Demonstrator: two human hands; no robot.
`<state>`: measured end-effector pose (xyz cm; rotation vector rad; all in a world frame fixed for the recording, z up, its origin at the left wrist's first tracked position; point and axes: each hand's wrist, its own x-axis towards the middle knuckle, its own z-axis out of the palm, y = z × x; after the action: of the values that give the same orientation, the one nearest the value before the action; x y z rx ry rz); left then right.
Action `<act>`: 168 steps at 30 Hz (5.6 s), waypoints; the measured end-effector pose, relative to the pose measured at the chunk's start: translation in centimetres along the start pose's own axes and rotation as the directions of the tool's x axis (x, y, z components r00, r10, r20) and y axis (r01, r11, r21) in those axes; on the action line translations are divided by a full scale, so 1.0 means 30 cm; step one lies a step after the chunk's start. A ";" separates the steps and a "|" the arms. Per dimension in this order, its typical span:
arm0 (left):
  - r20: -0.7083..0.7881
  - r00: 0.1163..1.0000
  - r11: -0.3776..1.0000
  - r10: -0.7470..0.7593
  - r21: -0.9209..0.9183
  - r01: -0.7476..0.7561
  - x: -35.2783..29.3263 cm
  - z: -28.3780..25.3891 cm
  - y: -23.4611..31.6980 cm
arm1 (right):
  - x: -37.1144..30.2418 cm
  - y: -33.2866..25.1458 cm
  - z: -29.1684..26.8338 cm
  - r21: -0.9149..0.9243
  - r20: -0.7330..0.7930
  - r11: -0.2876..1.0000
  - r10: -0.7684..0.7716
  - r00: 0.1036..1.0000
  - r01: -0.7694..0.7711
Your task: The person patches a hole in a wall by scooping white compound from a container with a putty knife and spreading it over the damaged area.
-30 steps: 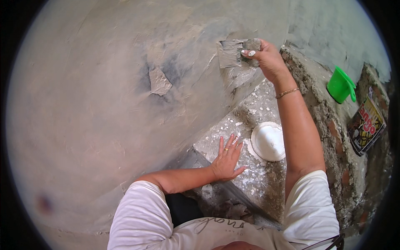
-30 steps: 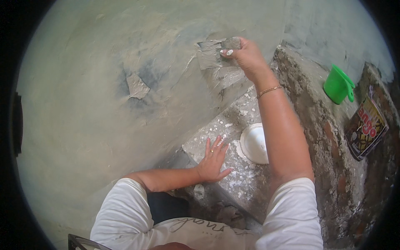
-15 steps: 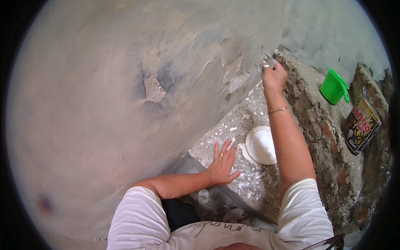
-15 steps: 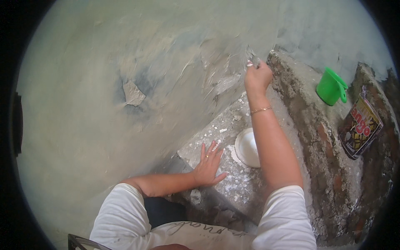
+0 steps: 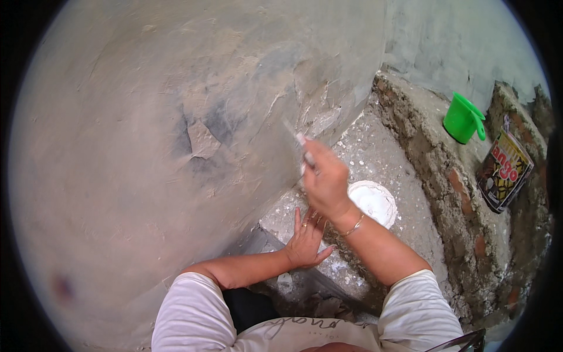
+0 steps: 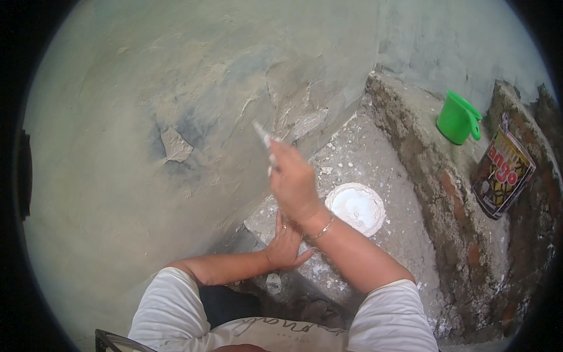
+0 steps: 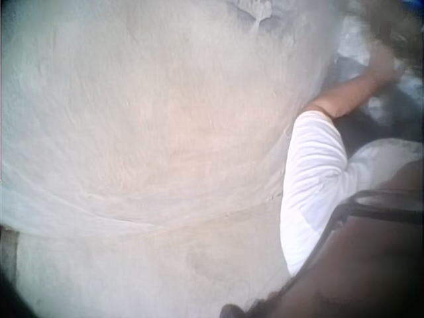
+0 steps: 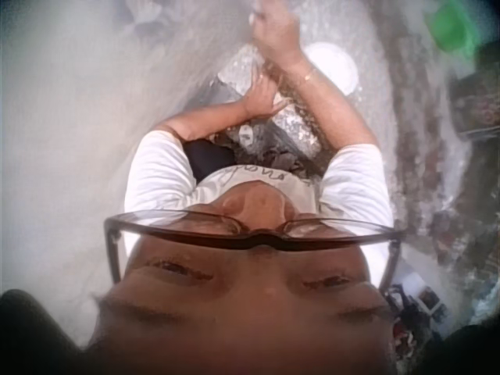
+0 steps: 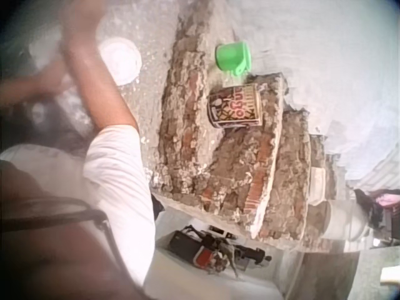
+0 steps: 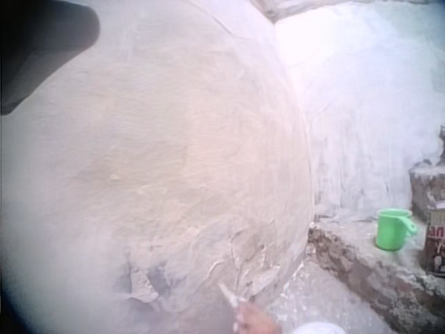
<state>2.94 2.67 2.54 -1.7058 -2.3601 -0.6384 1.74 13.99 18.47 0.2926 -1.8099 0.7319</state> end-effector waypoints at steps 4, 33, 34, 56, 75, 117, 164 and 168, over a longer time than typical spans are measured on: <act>-0.036 0.999 1.000 0.003 0.026 -0.002 0.014 -0.021 0.023 | 0.140 0.150 0.004 0.085 -0.157 0.957 0.289 0.944 -0.278; 0.161 0.972 0.984 -0.172 0.080 0.161 0.051 -0.020 0.044 | -0.340 -0.057 -0.780 0.191 0.033 0.507 0.853 0.521 -0.841; 0.175 0.967 0.981 -0.187 0.076 0.176 0.053 -0.025 0.045 | -0.345 -0.055 -0.782 0.200 0.044 0.486 0.863 0.503 -0.851; 0.280 0.933 0.973 -0.224 0.009 0.231 0.095 -0.046 0.039 | -0.394 0.048 -0.713 0.249 0.191 0.240 0.937 0.291 -0.938; 0.190 0.933 0.950 -0.305 -0.013 0.313 0.079 -0.026 0.031 | -0.358 -0.029 -0.694 0.280 0.040 -0.013 0.999 -0.002 -0.960; 0.567 0.657 0.461 -0.496 -0.469 0.753 0.049 -0.504 0.633 | 0.255 -0.575 -1.053 0.372 0.022 -0.381 0.915 -0.403 -0.846; 0.886 0.067 -0.295 -0.459 -0.223 0.929 0.136 -0.665 0.613 | 0.495 -0.542 -1.344 0.408 0.143 -0.383 0.923 -0.357 -0.828; 0.882 0.047 -0.280 -0.469 -0.198 0.939 0.230 -0.670 0.659 | 0.447 -0.523 -1.410 0.413 0.093 -0.369 0.926 -0.365 -0.833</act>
<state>16.75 5.15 27.96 0.5530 -3.7495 -2.0948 37.63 29.61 44.61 -1.4846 -1.1073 2.1745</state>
